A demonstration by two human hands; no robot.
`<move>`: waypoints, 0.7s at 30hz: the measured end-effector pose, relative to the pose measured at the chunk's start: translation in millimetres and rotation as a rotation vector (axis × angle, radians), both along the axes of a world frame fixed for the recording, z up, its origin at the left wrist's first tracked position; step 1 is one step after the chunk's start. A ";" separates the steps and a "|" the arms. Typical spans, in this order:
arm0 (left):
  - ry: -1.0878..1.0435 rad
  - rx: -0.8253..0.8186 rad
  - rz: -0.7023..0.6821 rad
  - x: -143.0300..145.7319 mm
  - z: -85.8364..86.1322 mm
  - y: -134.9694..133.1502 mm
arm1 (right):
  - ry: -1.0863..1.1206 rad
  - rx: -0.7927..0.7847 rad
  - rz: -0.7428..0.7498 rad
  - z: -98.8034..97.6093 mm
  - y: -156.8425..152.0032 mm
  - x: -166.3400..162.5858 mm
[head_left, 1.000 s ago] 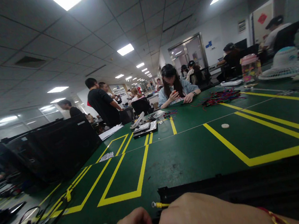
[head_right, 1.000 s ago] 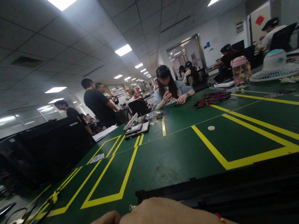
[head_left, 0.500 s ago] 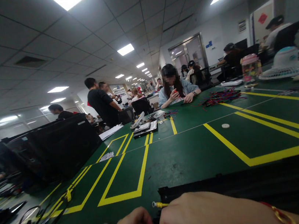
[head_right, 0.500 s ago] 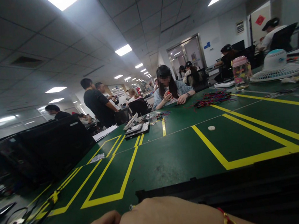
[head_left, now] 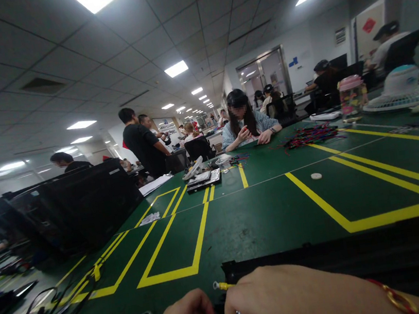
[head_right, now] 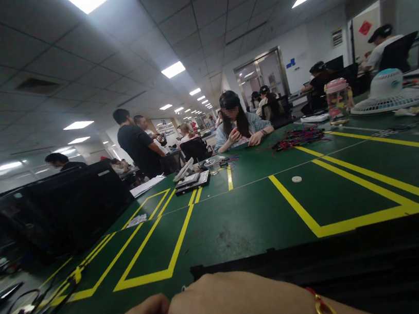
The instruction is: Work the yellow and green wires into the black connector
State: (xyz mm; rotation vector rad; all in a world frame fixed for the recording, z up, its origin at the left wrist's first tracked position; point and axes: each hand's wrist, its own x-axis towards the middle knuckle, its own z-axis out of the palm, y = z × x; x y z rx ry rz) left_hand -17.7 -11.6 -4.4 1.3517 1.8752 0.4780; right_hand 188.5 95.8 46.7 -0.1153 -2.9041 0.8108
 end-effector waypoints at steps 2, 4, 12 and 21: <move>0.013 0.000 -0.006 -0.3 -0.2 0.4 | -0.003 -0.002 -0.009 -0.6 -0.6 0.1; 0.013 0.000 -0.016 -0.8 -0.1 0.8 | 0.000 -0.016 -0.017 -1.2 -1.0 0.6; 0.007 0.053 -0.010 2.3 3.0 -3.0 | 0.074 -0.113 -0.069 -0.2 0.3 4.9; 0.019 0.019 -0.011 1.9 3.9 -1.5 | 0.034 -0.099 -0.027 -3.3 2.5 4.8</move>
